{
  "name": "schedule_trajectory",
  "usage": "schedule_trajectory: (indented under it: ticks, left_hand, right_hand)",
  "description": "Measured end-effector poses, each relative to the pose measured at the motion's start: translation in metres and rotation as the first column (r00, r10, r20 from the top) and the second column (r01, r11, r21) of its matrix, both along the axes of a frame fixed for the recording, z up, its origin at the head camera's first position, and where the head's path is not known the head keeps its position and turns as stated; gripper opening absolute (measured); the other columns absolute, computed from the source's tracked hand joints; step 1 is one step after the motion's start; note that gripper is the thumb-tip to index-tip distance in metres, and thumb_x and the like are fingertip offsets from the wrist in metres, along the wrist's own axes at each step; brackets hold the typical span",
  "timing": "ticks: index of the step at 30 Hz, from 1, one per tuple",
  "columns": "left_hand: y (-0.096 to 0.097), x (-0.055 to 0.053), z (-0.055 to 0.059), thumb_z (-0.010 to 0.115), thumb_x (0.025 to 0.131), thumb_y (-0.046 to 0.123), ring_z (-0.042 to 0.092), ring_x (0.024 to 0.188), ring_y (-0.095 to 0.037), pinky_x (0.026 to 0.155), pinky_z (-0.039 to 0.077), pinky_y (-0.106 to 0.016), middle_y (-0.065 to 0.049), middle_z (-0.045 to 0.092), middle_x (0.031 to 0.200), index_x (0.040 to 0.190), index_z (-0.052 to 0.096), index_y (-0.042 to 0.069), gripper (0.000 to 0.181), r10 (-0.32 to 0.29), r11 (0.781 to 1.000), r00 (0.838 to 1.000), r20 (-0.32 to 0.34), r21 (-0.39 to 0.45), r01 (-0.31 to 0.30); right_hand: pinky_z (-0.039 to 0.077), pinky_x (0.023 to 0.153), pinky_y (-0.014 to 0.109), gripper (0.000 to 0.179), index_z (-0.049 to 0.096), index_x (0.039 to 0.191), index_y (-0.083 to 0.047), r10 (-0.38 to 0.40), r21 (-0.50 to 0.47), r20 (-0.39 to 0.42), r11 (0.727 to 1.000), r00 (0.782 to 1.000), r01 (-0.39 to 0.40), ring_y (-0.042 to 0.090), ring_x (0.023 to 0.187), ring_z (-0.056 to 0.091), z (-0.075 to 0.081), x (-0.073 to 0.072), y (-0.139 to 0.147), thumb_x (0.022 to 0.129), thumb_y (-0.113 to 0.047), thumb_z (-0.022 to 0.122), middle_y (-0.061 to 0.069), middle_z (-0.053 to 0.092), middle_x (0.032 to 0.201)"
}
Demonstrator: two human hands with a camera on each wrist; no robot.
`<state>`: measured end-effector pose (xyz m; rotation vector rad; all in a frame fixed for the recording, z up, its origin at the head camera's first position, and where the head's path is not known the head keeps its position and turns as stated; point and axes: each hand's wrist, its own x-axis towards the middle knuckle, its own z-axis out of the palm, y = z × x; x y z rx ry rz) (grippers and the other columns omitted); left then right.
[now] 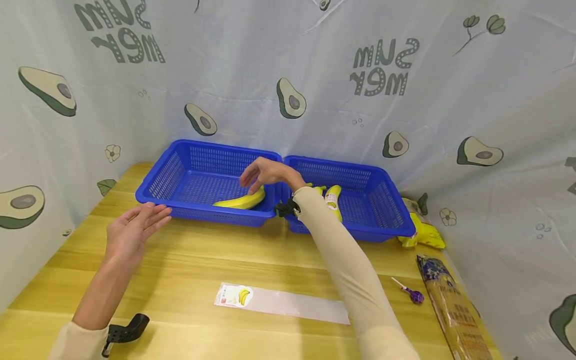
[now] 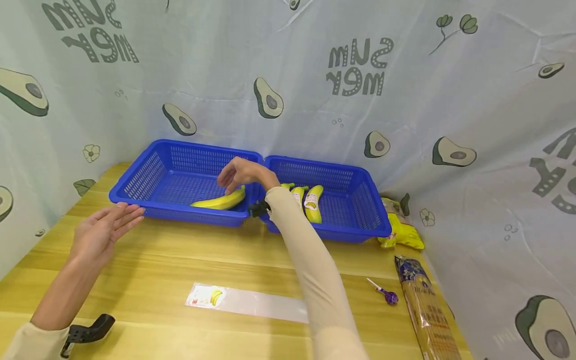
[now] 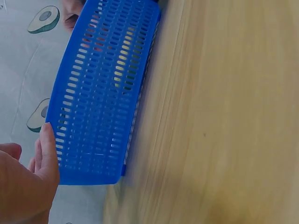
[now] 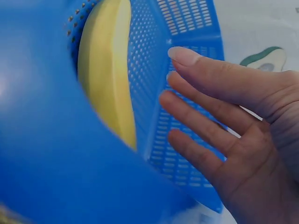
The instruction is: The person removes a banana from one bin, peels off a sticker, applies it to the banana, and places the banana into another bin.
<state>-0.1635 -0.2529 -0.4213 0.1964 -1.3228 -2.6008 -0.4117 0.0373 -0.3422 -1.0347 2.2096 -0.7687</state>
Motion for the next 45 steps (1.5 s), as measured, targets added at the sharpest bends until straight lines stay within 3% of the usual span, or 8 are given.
schedule_trajectory:
  ticks: [6, 13, 17, 24, 31, 38, 45]
  left_hand:
    - [-0.011, -0.005, 0.002, 0.072, 0.104, 0.010, 0.082, 0.093, -0.020, 0.089, 0.063, -0.033, -0.009, 0.081, 0.098, 0.108, 0.075, 0.000, 0.011, 0.049, 0.999, 0.998, 0.050, -0.002, -0.049]
    - [-0.019, -0.012, -0.001, 0.073, 0.104, 0.009, 0.081, 0.093, -0.020, 0.087, 0.064, -0.034, -0.009, 0.080, 0.097, 0.108, 0.071, 0.004, 0.007, 0.019, 0.998, 0.991, 0.129, 0.058, -0.027]
    - [-0.023, -0.015, -0.001, 0.073, 0.103, 0.008, 0.081, 0.093, -0.022, 0.087, 0.065, -0.036, -0.010, 0.080, 0.098, 0.111, 0.067, 0.005, 0.010, 0.005, 0.993, 0.991, 0.132, 0.114, -0.020]
    - [-0.023, -0.019, -0.002, 0.071, 0.104, 0.006, 0.082, 0.093, -0.023, 0.089, 0.064, -0.036, -0.010, 0.080, 0.098, 0.108, 0.069, 0.005, 0.005, 0.001, 0.992, 0.992, 0.122, 0.122, -0.016]
    - [-0.023, -0.025, -0.003, 0.069, 0.104, 0.002, 0.082, 0.089, -0.023, 0.088, 0.064, -0.035, -0.008, 0.077, 0.101, 0.109, 0.068, 0.004, 0.006, 0.021, 0.984, 0.993, 0.120, 0.174, -0.042]
    - [-0.022, -0.026, -0.003, 0.069, 0.104, 0.004, 0.081, 0.090, -0.022, 0.088, 0.064, -0.035, -0.006, 0.075, 0.102, 0.109, 0.068, 0.004, 0.005, 0.017, 0.984, 0.990, 0.137, 0.172, -0.041]
    - [-0.021, -0.026, -0.004, 0.069, 0.104, 0.004, 0.081, 0.089, -0.022, 0.087, 0.065, -0.035, -0.006, 0.077, 0.101, 0.108, 0.069, 0.004, 0.004, 0.025, 0.981, 0.990, 0.139, 0.186, -0.050]
  right_hand:
    - [0.057, 0.106, 0.034, 0.045, 0.068, 0.137, 0.008, -0.017, 0.054, 0.056, 0.998, 0.998, 0.014, 0.036, 0.134, 0.065, -0.007, -0.007, -0.009, 0.093, 0.008, 0.079, 0.021, 0.071, 0.138]
    - [0.059, 0.102, 0.033, 0.046, 0.066, 0.139, 0.009, -0.017, 0.105, 0.073, 0.994, 0.997, 0.009, 0.034, 0.131, 0.067, -0.007, -0.010, -0.017, 0.094, 0.010, 0.076, 0.023, 0.069, 0.140]
    - [0.058, 0.104, 0.035, 0.046, 0.067, 0.138, 0.009, -0.034, 0.106, 0.102, 0.994, 0.994, 0.023, 0.033, 0.131, 0.067, -0.009, -0.014, -0.022, 0.094, 0.010, 0.078, 0.022, 0.069, 0.140]
    - [0.059, 0.102, 0.031, 0.049, 0.067, 0.140, 0.006, -0.039, 0.180, 0.128, 0.984, 0.991, 0.015, 0.030, 0.130, 0.068, -0.016, -0.018, -0.025, 0.093, 0.010, 0.079, 0.020, 0.070, 0.140]
    - [0.058, 0.101, 0.028, 0.044, 0.073, 0.134, 0.001, -0.020, 0.241, 0.076, 0.970, 0.997, 0.001, 0.026, 0.128, 0.069, -0.019, -0.021, -0.028, 0.091, 0.008, 0.081, 0.014, 0.073, 0.137]
    - [0.057, 0.104, 0.028, 0.039, 0.078, 0.129, -0.006, -0.006, 0.323, 0.018, 0.947, 1.000, 0.000, 0.022, 0.131, 0.066, -0.017, -0.020, -0.026, 0.091, 0.003, 0.085, 0.009, 0.073, 0.137]
    - [0.059, 0.097, 0.026, 0.031, 0.083, 0.119, -0.009, 0.002, 0.319, -0.014, 0.948, 1.000, 0.003, 0.018, 0.120, 0.071, -0.018, -0.020, -0.025, 0.089, 0.001, 0.087, 0.007, 0.078, 0.126]
